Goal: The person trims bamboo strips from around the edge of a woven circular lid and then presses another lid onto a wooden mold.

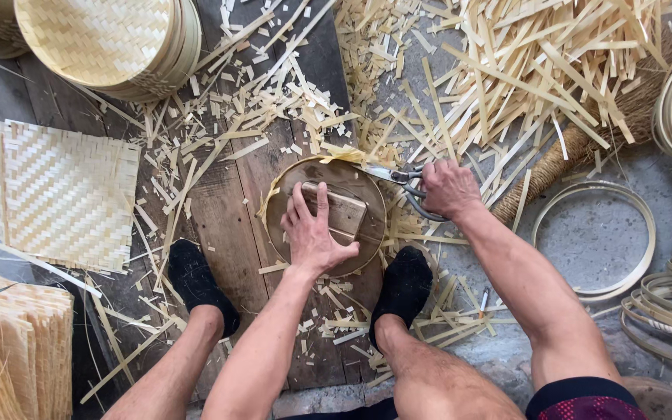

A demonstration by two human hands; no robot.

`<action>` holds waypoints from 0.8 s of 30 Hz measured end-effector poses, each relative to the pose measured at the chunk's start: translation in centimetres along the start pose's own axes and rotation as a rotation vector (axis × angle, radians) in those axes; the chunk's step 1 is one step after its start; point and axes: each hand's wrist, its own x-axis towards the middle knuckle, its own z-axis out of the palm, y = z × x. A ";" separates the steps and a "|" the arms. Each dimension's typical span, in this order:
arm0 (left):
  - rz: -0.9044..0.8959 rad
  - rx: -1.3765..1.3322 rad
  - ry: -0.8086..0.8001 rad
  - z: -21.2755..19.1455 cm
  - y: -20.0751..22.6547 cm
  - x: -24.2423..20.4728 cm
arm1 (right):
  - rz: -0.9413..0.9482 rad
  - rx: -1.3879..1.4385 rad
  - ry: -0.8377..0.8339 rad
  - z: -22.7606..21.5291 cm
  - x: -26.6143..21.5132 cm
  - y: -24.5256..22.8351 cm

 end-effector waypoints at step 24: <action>-0.069 0.063 -0.095 -0.7 0.7 -0.4 | -0.017 -0.039 0.009 0.6 0.1 1.3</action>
